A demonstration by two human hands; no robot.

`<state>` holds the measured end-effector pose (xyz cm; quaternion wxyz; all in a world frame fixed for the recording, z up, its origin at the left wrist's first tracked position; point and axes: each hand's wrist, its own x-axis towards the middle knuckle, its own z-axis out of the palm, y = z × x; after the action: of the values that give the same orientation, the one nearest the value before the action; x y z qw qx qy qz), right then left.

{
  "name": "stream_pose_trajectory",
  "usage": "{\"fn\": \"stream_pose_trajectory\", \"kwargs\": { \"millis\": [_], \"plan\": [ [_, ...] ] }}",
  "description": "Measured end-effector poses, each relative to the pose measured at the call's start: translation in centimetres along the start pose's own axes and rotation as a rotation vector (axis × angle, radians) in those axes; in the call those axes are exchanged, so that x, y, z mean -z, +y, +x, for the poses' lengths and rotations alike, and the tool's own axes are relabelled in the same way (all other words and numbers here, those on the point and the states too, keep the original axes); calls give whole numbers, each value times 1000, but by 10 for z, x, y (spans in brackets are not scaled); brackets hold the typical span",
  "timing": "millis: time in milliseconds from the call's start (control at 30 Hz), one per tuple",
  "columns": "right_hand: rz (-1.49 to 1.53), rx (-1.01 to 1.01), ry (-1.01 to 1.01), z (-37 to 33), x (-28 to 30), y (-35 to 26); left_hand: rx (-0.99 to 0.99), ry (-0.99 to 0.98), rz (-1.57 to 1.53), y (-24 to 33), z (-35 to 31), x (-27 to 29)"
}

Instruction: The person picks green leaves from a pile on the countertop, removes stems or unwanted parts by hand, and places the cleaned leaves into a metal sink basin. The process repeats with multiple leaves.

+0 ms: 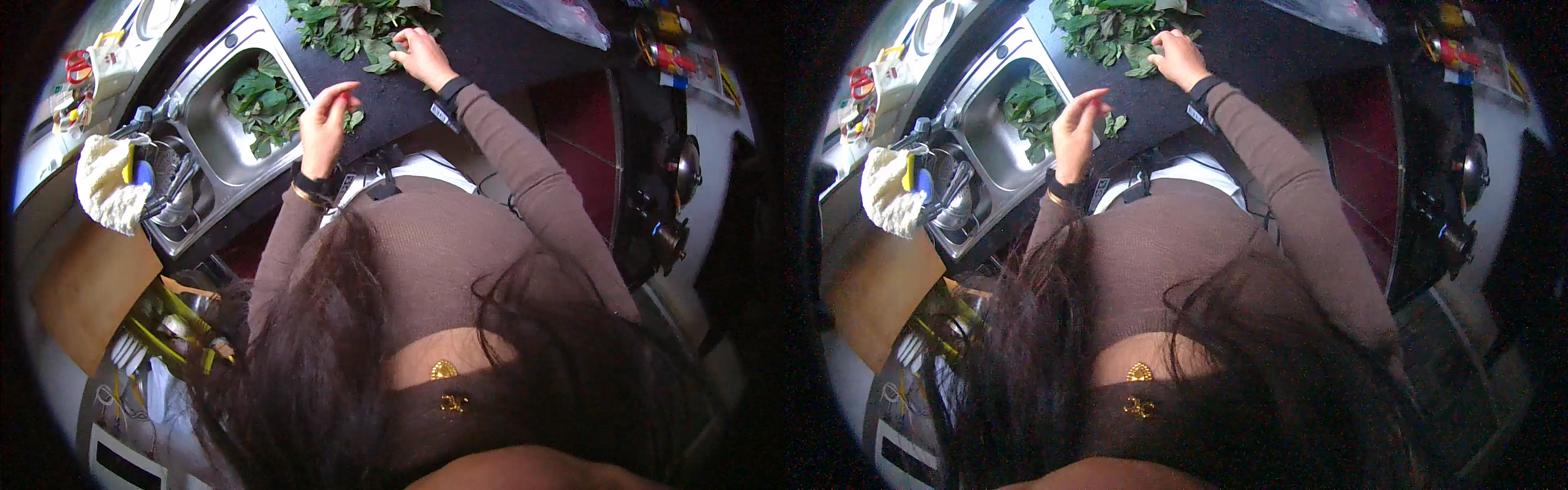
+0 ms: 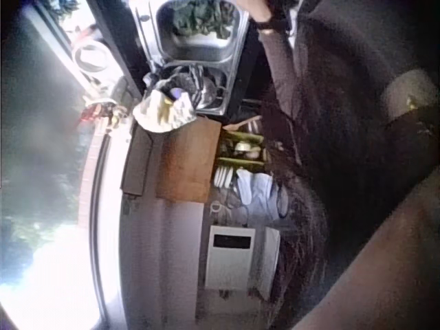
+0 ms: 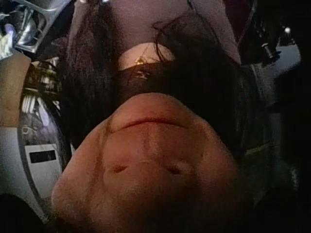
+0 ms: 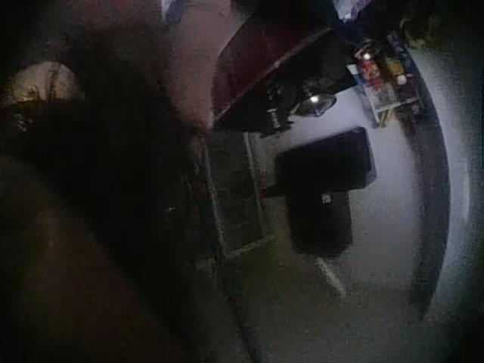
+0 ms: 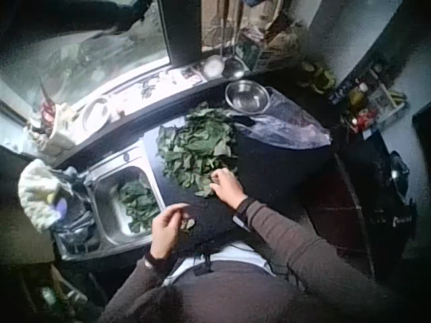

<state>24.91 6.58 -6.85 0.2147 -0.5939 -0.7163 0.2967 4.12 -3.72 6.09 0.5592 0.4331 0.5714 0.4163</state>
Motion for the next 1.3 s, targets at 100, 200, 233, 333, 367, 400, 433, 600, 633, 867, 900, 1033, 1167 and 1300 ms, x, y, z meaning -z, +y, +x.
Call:
{"fn": "stream_pose_trajectory", "kwargs": {
  "millis": [100,200,233,333,367,400,433,600,633,867,900,1033,1167,1300],
  "plan": [
    [-155,13,53,-11,-13,-11,78,147,-83,-24,-7,10],
    [-197,31,46,-9,-13,-23,26,117,-151,-41,-6,2],
    [-193,43,47,-8,-12,-25,9,103,-126,-45,-3,-2],
    [75,-54,67,-4,-9,-25,18,116,-226,-56,9,-15],
    [176,-19,82,-1,-7,-24,55,114,-198,-59,15,-16],
    [308,5,47,0,-2,-23,73,154,-198,-61,20,-20],
    [427,-99,5,2,-2,-26,86,197,-195,-63,27,-24],
    [949,-329,-233,0,18,-45,160,171,-265,-56,56,-32],
    [1026,-358,-259,-2,20,-49,167,139,-339,-53,58,-33],
    [1102,-345,-267,-14,21,-68,76,116,-114,-47,59,-35],
    [1098,-363,-264,-16,20,-69,72,154,-61,-49,58,-35],
    [1245,-463,-357,-19,18,-74,1,273,15,-60,56,-28],
    [1190,-288,-388,-13,23,-70,-78,251,-63,-66,56,-22],
    [1079,-324,-288,-6,13,-71,98,302,-149,-69,60,-30]
  ]
}}
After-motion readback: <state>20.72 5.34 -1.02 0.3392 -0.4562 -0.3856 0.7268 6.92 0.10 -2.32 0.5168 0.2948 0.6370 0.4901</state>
